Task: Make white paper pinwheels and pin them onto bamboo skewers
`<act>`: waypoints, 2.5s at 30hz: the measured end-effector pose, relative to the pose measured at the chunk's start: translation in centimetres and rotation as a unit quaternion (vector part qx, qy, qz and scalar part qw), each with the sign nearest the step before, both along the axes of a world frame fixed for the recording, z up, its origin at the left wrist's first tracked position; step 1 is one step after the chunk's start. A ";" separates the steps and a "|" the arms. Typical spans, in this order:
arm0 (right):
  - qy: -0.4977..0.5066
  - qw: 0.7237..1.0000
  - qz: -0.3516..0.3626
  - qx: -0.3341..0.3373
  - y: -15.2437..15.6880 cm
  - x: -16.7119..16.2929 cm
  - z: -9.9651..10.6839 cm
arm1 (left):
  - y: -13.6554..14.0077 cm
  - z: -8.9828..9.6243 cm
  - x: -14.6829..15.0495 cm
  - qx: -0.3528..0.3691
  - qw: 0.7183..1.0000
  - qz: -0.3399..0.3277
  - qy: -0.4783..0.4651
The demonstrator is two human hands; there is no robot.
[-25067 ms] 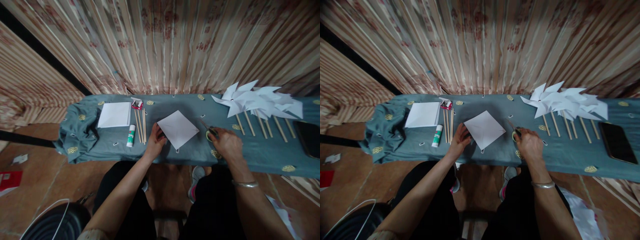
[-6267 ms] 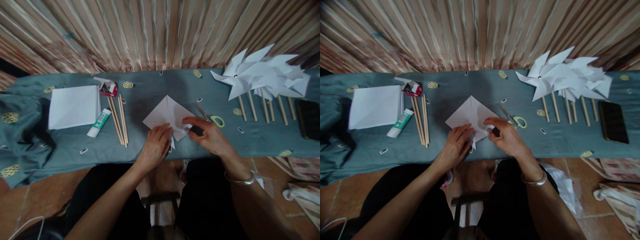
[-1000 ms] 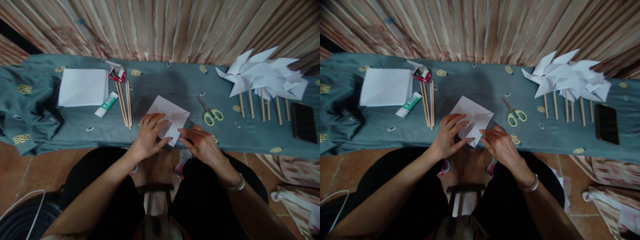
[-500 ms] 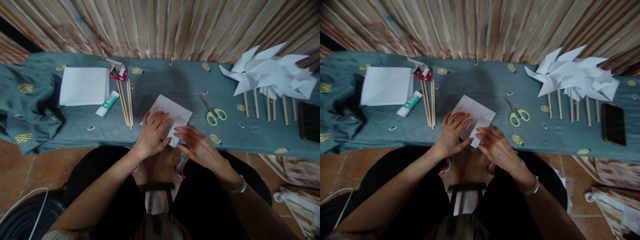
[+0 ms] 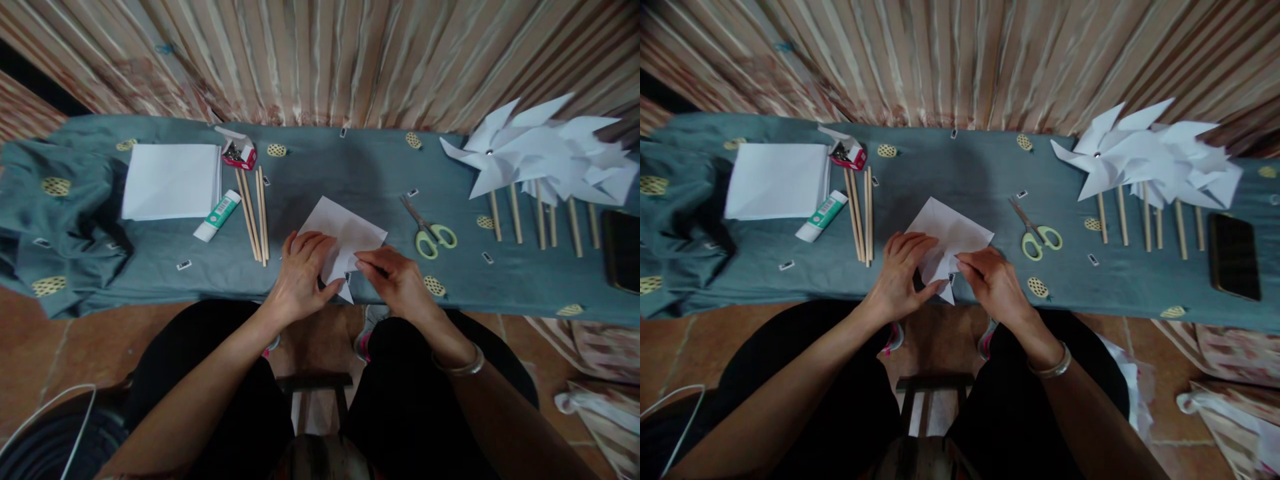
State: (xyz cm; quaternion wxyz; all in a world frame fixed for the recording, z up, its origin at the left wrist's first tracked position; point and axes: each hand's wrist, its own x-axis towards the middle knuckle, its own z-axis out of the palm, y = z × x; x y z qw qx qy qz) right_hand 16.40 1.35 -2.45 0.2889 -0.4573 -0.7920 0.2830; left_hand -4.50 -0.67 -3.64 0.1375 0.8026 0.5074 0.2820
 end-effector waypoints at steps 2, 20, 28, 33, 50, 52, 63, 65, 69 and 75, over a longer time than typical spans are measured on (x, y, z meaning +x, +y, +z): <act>-0.002 0.999 -0.033 -0.031 0.2 -0.3 -0.2 | 0.0 0.1 -0.1 -0.005 1.000 0.000 -0.010; -0.019 0.988 -0.122 -0.096 1.1 -1.5 0.4 | 0.3 1.2 -1.4 -0.036 0.995 0.028 -0.094; -0.038 0.989 -0.113 -0.089 1.4 -1.6 0.6 | -0.3 1.1 -0.7 -0.030 0.998 -0.003 -0.046; -0.050 0.988 -0.109 -0.094 1.6 -1.7 0.6 | -0.4 0.9 -0.4 -0.022 0.999 -0.026 -0.017; -0.082 0.990 -0.095 -0.066 1.8 -1.9 0.5 | -0.6 0.9 0.7 -0.022 0.996 -0.065 0.052; -0.080 0.990 -0.094 -0.065 1.8 -1.8 0.5 | -0.6 0.8 0.7 -0.017 0.996 -0.064 0.052; -0.092 0.990 -0.090 -0.058 1.8 -1.8 0.5 | -0.6 0.6 1.0 -0.001 0.995 -0.068 0.074; -0.094 0.990 -0.091 -0.055 1.8 -1.9 0.5 | -0.6 0.6 1.1 -0.002 0.995 -0.068 0.078; -0.099 0.989 -0.094 -0.054 1.8 -2.0 0.5 | -0.7 0.6 1.1 0.003 0.995 -0.065 0.080; -0.111 0.988 -0.094 -0.054 1.8 -2.1 0.6 | -0.6 0.5 1.2 0.006 0.994 -0.066 0.087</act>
